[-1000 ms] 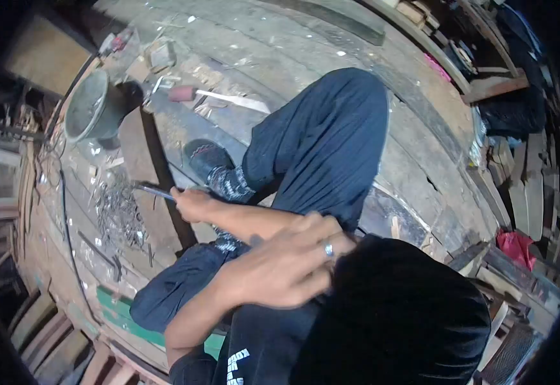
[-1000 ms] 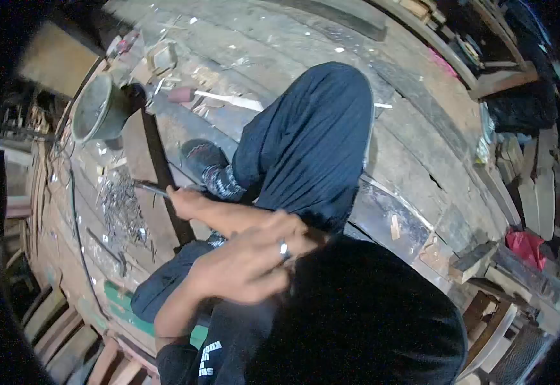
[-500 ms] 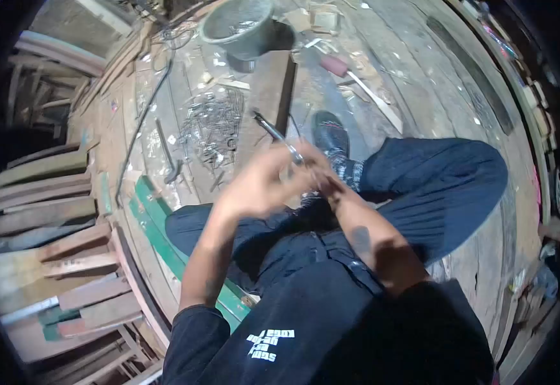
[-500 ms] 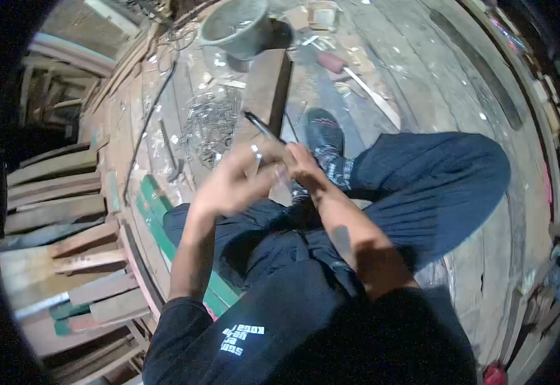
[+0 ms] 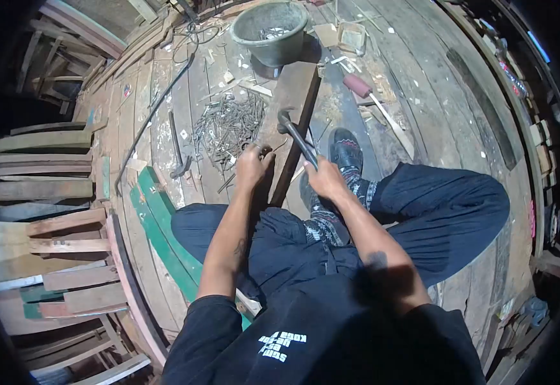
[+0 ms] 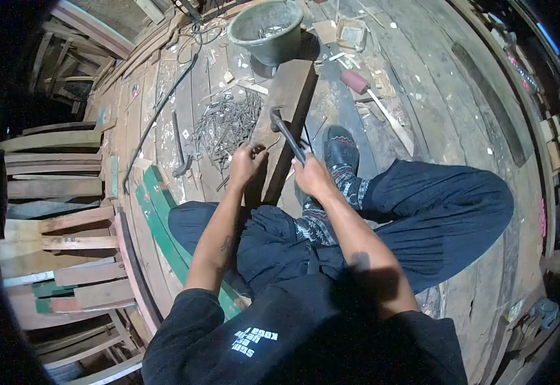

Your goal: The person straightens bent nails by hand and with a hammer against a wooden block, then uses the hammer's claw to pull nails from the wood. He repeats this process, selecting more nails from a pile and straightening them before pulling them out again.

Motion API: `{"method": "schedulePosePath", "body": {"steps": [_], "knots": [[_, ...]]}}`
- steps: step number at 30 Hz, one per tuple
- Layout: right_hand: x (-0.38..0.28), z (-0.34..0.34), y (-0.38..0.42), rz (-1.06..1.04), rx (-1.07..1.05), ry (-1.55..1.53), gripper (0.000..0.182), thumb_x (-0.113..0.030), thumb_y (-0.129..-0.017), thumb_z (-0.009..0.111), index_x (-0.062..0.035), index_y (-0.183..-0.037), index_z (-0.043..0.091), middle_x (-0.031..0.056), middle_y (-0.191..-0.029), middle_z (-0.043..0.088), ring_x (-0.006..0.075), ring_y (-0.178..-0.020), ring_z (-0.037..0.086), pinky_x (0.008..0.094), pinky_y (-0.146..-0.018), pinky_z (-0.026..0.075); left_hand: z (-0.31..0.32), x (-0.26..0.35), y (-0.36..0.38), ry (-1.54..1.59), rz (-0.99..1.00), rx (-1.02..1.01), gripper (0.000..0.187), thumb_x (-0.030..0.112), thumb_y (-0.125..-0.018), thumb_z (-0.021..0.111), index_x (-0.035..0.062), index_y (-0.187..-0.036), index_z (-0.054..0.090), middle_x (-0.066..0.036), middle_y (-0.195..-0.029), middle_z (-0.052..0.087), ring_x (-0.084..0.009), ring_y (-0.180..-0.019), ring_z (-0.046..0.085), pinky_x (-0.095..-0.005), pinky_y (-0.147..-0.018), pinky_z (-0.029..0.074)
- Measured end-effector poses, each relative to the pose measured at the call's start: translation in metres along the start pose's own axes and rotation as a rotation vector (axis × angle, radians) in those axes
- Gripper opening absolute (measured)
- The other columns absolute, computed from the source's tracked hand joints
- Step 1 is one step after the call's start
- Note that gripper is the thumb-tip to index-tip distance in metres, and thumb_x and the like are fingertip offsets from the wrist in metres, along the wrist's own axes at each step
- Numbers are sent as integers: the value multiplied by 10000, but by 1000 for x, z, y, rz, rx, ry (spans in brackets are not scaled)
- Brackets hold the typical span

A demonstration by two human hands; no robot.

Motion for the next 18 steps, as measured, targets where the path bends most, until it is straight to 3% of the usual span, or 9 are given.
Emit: {"method": "schedulePosePath", "body": {"steps": [6, 9, 11, 14, 15, 18], "knots": [[-7, -14, 14, -44, 56, -111, 429, -337, -990, 561, 69, -1120, 608, 363, -966, 666, 543, -987, 631, 546, -865, 498, -1, 6, -6, -114, -18, -29, 225, 261, -867, 733, 69, -986, 738, -166, -1004, 663, -385, -876, 674, -468, -758, 539], [-36, -25, 28, -144, 132, -153, 384, -337, -992, 567, 38, -1061, 606, 333, -882, 665, 519, -902, 650, 546, -790, 496, -5, 12, -5, -106, 63, 121, 203, 218, -862, 722, 38, -957, 723, -166, -957, 650, -385, -859, 666, -476, -742, 534], [-47, -29, 33, -251, 212, -202, 327, -313, -999, 570, 11, -1026, 596, 311, -832, 653, 506, -844, 652, 534, -732, 493, -4, 10, -3, -114, 62, 120, 200, 216, -861, 721, 39, -957, 721, -161, -954, 649, -386, -856, 663, -475, -738, 534], [-59, -33, 43, -141, 107, -224, 335, -301, -1003, 584, 20, -1093, 615, 314, -864, 664, 482, -901, 674, 502, -764, 503, 0, 8, -2, -162, 58, 106, 199, 221, -845, 713, 51, -949, 719, -157, -972, 660, -353, -881, 667, -472, -758, 514], [-51, -25, 39, -219, 168, -191, 342, -299, -1001, 588, 24, -1114, 606, 305, -844, 671, 491, -857, 675, 514, -739, 505, 0, 9, -2, -178, 64, 118, 196, 220, -848, 711, 50, -945, 719, -156, -967, 658, -349, -884, 664, -471, -762, 508], [-35, -13, 33, -166, 122, -129, 353, -303, -998, 590, 29, -1117, 605, 307, -840, 673, 506, -860, 667, 532, -738, 501, -2, 14, -3, -211, 66, 131, 188, 220, -859, 705, 52, -942, 719, -156, -944, 655, -352, -870, 660, -469, -765, 502]]}}
Point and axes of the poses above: each hand's wrist, its own y-axis away from the middle knuckle, its own z-axis out of the palm, x = y × z, the point moved 5 cm from there along -y, towards the middle knuckle
